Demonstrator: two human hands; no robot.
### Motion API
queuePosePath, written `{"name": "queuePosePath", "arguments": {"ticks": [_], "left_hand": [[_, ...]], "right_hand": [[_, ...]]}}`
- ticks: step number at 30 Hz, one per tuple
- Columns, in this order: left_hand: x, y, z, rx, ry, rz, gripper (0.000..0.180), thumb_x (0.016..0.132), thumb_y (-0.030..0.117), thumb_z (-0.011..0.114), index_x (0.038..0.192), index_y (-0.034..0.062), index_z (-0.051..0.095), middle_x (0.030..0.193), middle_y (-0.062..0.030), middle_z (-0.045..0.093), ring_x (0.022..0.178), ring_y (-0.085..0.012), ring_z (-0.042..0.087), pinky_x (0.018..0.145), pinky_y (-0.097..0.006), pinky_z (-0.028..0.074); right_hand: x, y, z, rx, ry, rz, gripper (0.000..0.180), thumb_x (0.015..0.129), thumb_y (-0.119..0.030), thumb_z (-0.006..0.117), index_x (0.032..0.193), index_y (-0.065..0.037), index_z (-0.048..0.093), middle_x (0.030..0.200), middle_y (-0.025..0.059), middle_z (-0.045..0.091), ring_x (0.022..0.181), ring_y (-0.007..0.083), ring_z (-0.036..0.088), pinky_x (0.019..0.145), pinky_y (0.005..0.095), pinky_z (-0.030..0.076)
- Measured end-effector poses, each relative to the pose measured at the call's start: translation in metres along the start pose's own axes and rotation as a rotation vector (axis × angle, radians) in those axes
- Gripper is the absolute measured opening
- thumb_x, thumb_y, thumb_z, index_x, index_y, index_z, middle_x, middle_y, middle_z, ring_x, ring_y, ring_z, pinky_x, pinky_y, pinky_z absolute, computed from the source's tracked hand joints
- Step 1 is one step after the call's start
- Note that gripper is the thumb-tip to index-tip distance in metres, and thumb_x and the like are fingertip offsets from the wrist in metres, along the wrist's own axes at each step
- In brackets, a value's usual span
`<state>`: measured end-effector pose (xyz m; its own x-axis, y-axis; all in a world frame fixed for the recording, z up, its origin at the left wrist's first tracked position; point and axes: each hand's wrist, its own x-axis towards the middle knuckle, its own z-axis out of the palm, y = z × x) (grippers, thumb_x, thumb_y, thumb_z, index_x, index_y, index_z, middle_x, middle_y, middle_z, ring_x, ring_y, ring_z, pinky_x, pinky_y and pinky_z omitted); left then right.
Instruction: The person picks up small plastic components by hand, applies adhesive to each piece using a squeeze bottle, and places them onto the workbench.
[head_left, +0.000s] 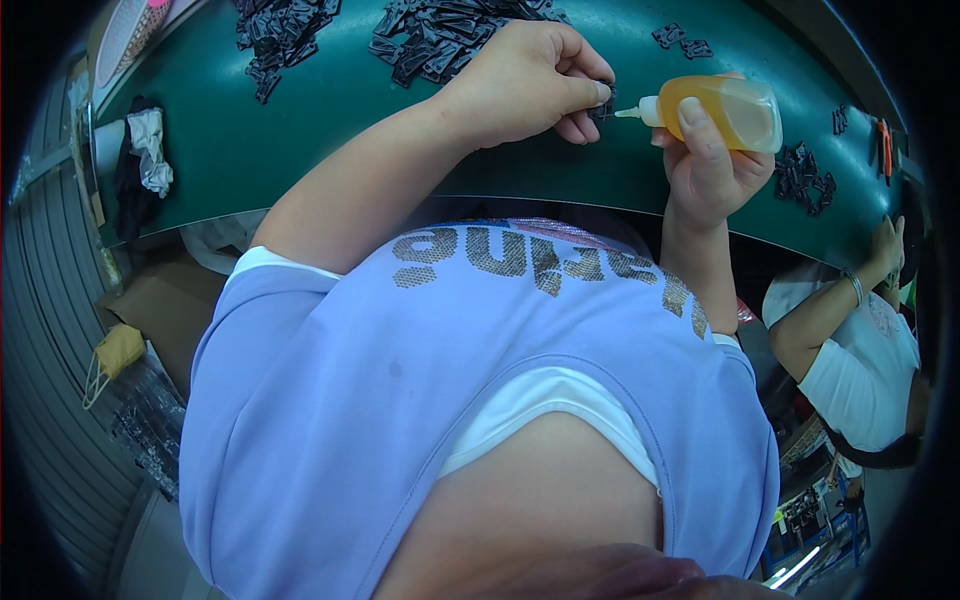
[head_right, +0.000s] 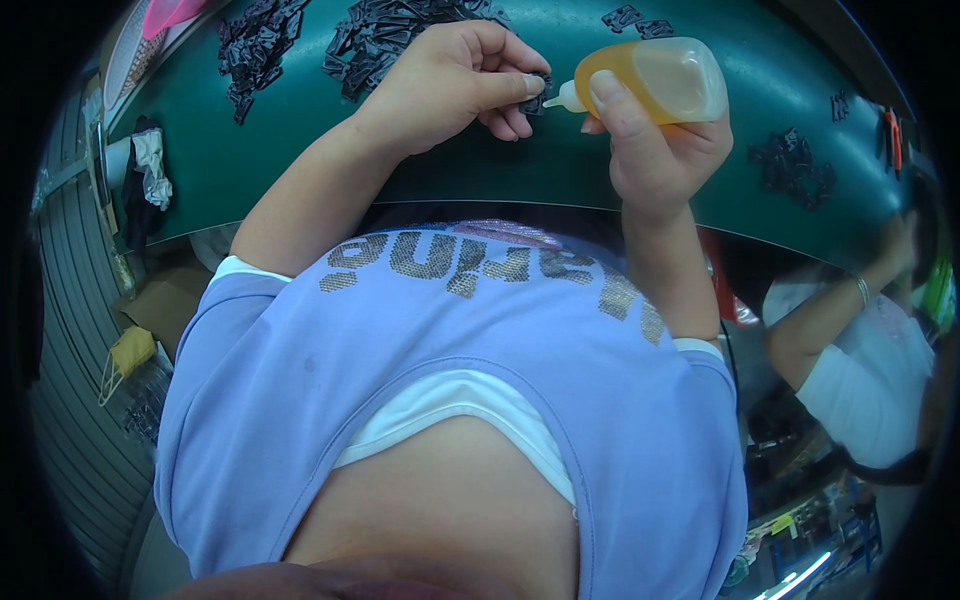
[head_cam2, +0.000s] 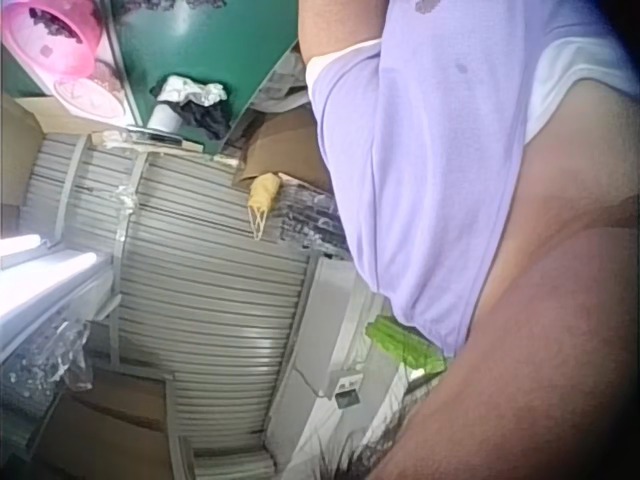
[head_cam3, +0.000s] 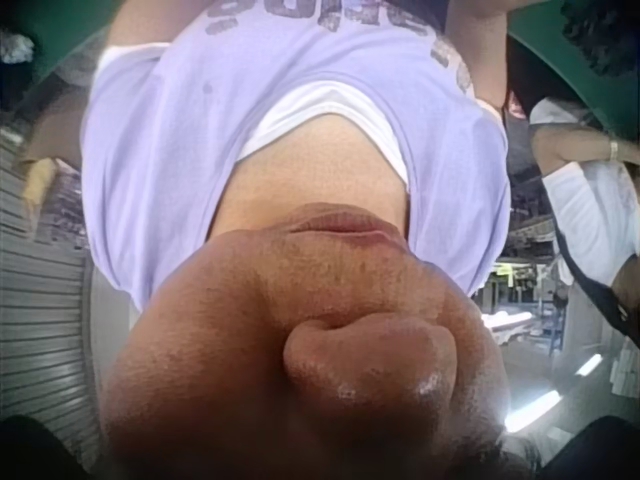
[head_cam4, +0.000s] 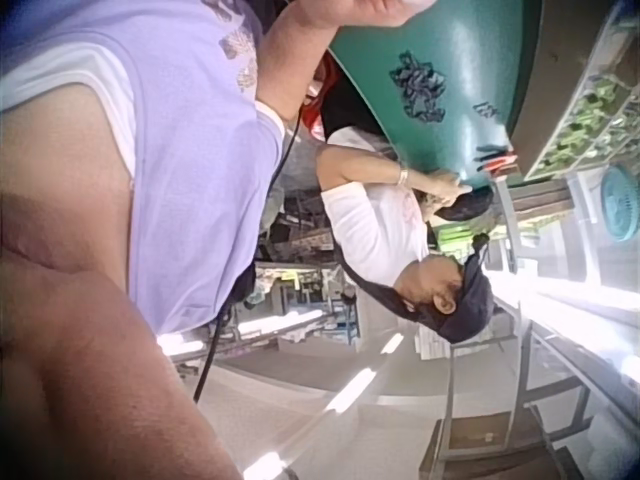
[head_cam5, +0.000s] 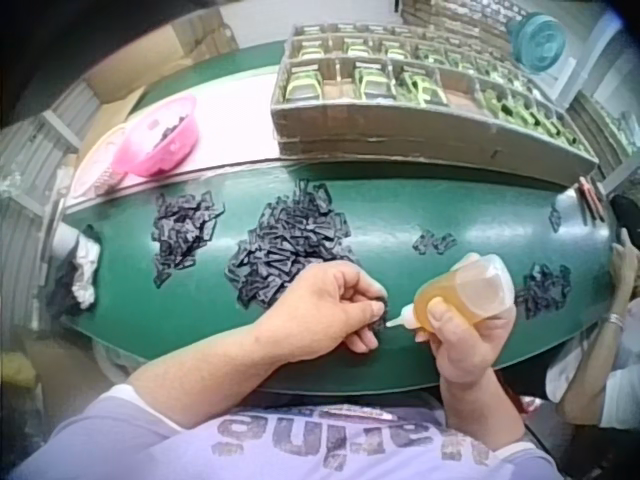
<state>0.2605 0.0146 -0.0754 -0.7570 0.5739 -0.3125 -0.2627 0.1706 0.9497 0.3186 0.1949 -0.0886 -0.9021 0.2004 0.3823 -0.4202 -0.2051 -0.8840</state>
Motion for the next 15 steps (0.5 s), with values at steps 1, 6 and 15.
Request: {"name": "queuePosePath", "arguments": {"ticks": [1, 6, 15], "left_hand": [[0.0, 0.0, 0.0, 0.01, 0.006, 0.007, 0.018, 0.088, 0.006, 0.061, 0.102, -0.0045, 0.059, 0.079, -0.009, 0.065, 0.064, -0.013, 0.066, 0.059, -0.021, 0.055], [0.0, 0.002, 0.0, 0.002, 0.004, 0.001, 0.018, 0.088, 0.006, 0.06, 0.102, -0.0049, 0.059, 0.079, -0.0092, 0.065, 0.064, -0.0129, 0.066, 0.059, -0.021, 0.055], [-0.001, 0.005, -0.001, -0.047, -0.002, 0.008, 0.02, 0.088, 0.006, 0.06, 0.104, -0.0053, 0.059, 0.08, -0.0088, 0.064, 0.066, -0.0137, 0.066, 0.06, -0.022, 0.055]], "right_hand": [[0.0, 0.001, 0.0, 0.0, 0.001, 0.0, 0.022, 0.081, -0.003, 0.067, 0.101, 0.003, 0.059, 0.087, 0.0131, 0.065, 0.07, 0.015, 0.066, 0.053, 0.022, 0.055], [0.0, 0.002, 0.004, -0.013, 0.005, -0.008, 0.024, 0.08, -0.001, 0.068, 0.102, 0.004, 0.059, 0.086, 0.0134, 0.065, 0.067, 0.0149, 0.065, 0.052, 0.0224, 0.054], [0.015, -0.003, -0.021, 0.226, 0.17, -0.017, 0.013, 0.084, -0.005, 0.056, 0.096, -0.002, 0.056, 0.081, 0.0093, 0.062, 0.059, 0.0141, 0.06, 0.046, 0.0232, 0.049]]}}
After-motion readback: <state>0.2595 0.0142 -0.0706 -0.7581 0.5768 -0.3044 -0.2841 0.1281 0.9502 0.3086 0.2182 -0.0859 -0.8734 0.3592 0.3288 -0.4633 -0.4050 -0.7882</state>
